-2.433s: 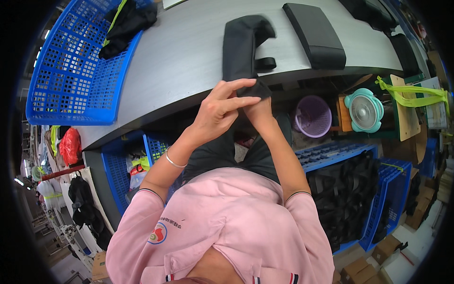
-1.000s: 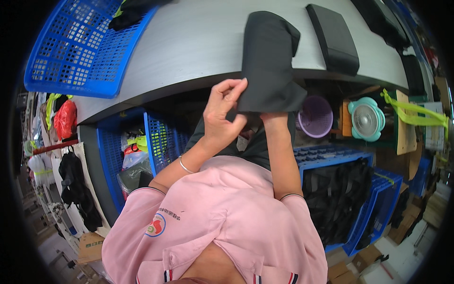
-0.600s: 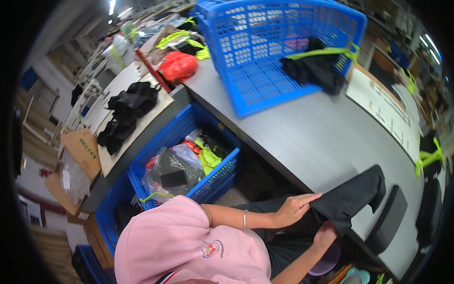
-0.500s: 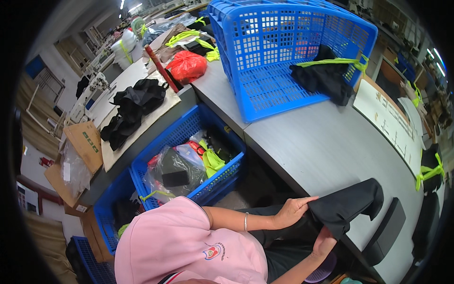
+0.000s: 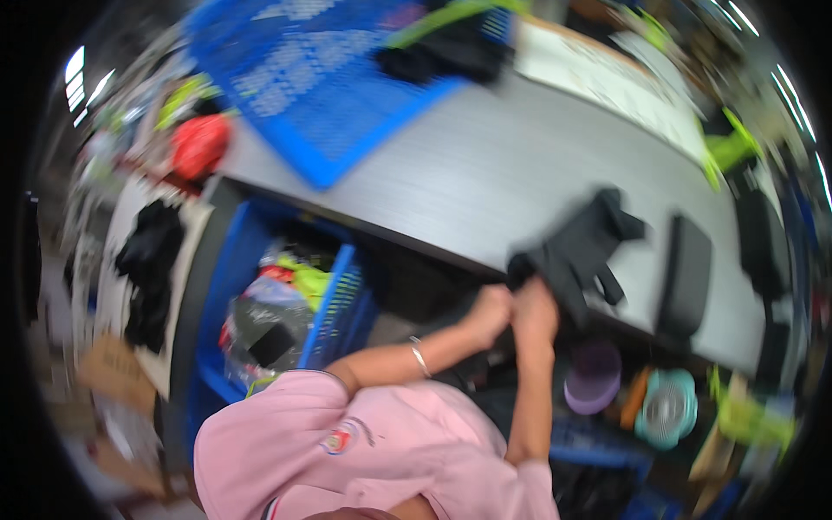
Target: The person is inspecting and folding black fabric garment components at a workstation.
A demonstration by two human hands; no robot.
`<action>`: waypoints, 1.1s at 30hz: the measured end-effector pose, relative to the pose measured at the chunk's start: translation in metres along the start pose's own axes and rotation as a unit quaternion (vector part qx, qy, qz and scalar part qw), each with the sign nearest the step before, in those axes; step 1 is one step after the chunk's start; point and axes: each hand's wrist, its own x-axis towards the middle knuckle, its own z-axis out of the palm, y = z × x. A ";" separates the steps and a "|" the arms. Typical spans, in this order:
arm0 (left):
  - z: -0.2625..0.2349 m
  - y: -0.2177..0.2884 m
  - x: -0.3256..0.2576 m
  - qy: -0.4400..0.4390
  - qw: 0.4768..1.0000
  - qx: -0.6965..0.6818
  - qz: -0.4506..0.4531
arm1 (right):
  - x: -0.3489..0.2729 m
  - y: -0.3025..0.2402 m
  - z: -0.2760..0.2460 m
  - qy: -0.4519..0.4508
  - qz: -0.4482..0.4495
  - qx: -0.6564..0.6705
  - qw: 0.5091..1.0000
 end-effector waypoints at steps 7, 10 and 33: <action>-0.011 -0.036 0.014 -0.102 0.985 -0.108 -0.082 | 0.001 -0.032 -0.046 -0.058 0.076 0.061 0.994; -0.018 -0.032 0.001 -0.126 0.989 -0.053 -0.055 | -0.014 -0.038 -0.047 0.164 0.009 -0.034 0.986; -0.060 0.048 -0.019 -0.087 0.983 -0.154 -0.049 | -0.094 -0.075 -0.057 0.165 -0.141 0.172 0.961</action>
